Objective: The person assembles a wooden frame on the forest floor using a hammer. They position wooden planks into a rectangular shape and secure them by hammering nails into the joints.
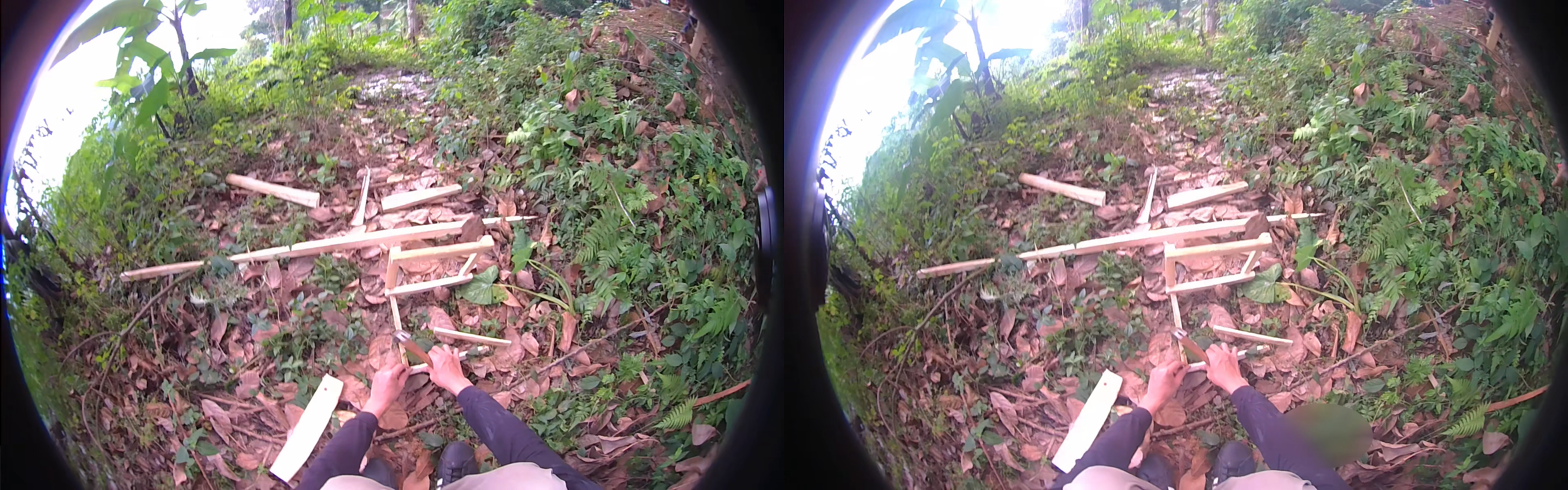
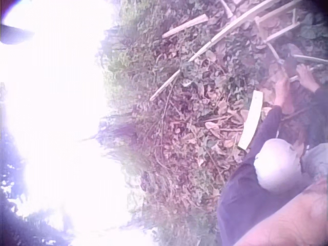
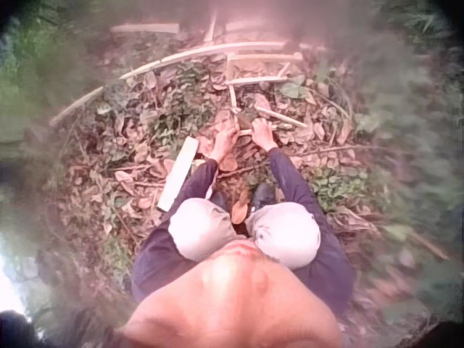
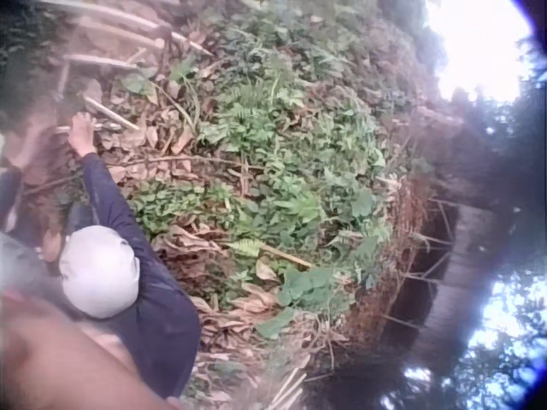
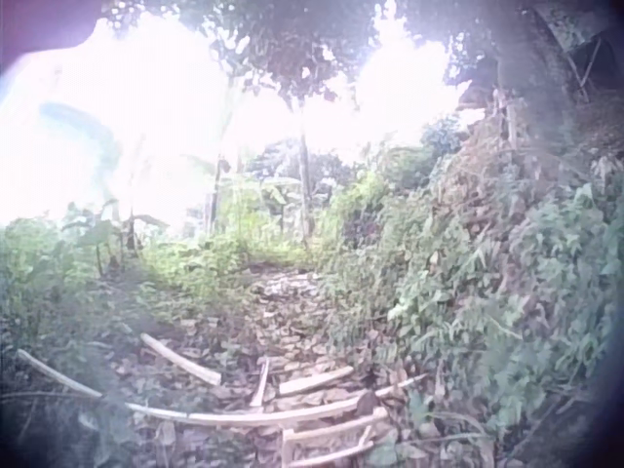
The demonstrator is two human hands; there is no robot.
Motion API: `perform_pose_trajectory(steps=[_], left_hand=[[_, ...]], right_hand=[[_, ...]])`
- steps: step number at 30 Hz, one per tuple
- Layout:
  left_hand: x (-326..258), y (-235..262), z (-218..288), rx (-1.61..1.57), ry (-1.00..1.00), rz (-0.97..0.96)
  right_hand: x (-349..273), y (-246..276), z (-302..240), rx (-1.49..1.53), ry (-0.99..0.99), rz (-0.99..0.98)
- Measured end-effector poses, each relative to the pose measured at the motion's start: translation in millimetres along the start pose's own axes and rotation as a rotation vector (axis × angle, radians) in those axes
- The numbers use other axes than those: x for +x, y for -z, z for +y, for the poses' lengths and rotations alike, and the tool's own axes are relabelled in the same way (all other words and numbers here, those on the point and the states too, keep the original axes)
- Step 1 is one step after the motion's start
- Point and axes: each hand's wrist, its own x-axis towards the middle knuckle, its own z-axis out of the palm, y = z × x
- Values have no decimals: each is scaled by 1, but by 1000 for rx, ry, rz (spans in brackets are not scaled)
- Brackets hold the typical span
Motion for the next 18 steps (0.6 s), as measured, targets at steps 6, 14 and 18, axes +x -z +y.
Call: perform_pose_trajectory(steps=[6,14,18], left_hand=[[-6,-8,-7,-111,-4,0],[-5,6,-5,-169,15,4],[0,4,-9,-134,-14,-8]], right_hand=[[-5,-8,6,-12,22,19],[1,0,-1,-22,35,7],[2,-1,1,-20,19,-17]])
